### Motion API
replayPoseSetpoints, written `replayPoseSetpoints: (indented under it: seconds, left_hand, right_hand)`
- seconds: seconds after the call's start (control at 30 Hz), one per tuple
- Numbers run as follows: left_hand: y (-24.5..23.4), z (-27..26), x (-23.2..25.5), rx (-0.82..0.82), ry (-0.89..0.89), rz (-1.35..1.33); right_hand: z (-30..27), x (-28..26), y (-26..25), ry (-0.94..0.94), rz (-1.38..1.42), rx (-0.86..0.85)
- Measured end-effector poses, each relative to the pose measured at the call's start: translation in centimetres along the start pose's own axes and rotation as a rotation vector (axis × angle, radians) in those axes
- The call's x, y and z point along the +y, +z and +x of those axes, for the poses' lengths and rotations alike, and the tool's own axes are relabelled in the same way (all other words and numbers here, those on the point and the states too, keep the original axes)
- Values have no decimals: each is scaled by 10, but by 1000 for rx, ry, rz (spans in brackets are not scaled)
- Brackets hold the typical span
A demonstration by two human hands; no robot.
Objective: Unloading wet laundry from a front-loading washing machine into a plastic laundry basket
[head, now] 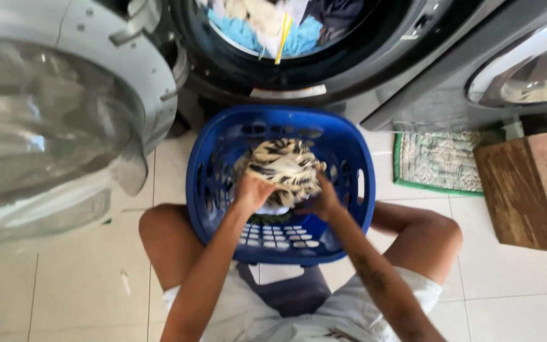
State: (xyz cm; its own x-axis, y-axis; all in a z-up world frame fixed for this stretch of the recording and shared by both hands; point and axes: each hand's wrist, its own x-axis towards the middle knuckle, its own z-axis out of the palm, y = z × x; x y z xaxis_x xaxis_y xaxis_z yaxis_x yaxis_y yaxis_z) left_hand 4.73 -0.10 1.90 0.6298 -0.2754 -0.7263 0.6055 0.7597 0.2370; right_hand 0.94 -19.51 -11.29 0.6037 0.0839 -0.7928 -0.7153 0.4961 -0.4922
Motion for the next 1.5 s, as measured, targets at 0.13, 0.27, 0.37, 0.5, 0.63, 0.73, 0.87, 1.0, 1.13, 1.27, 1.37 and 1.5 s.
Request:
replayPoseSetpoints:
  seconds: [0.13, 0.27, 0.37, 0.5, 0.63, 0.73, 0.87, 1.0, 1.13, 1.27, 1.37, 1.5]
  left_hand:
    - [-104, 107, -4, -142, -60, -91]
    - [-146, 130, 19, -79, 79, 88]
    - [-190, 183, 27, 31, 207, 481]
    - [-252, 240, 24, 446, 519, 1740]
    - [-170, 183, 25, 63, 694, 1965]
    - [-99, 152, 31, -259, 642, 1723]
    - [-9, 134, 50, -472, 694, 1539]
    - [33, 167, 84, -473, 876, 1418]
    - [34, 207, 111, -404, 934, 1400]
    - [31, 206, 124, -323, 890, 1389]
    - [30, 205, 131, -304, 886, 1390]
    - [40, 195, 141, -384, 962, 1318]
  right_hand:
    - [49, 12, -19, -98, -44, -4]
    - [96, 16, -52, -274, -168, 16]
    - [133, 0, -80, -399, -256, 48]
    - [150, -36, -60, -369, -1532, 290]
    - [91, -92, 15, -587, -1364, 138]
    - [62, -150, 69, -705, -988, -49]
    - [85, -210, 123, -874, -1133, 18]
    - [165, -258, 156, -1181, -1310, 151]
    - [171, -284, 201, -1380, -1512, 233]
    - [226, -292, 215, -1095, -1530, 219]
    - [224, -300, 215, -1206, -976, 141]
    - [155, -311, 210, -1283, -239, -167]
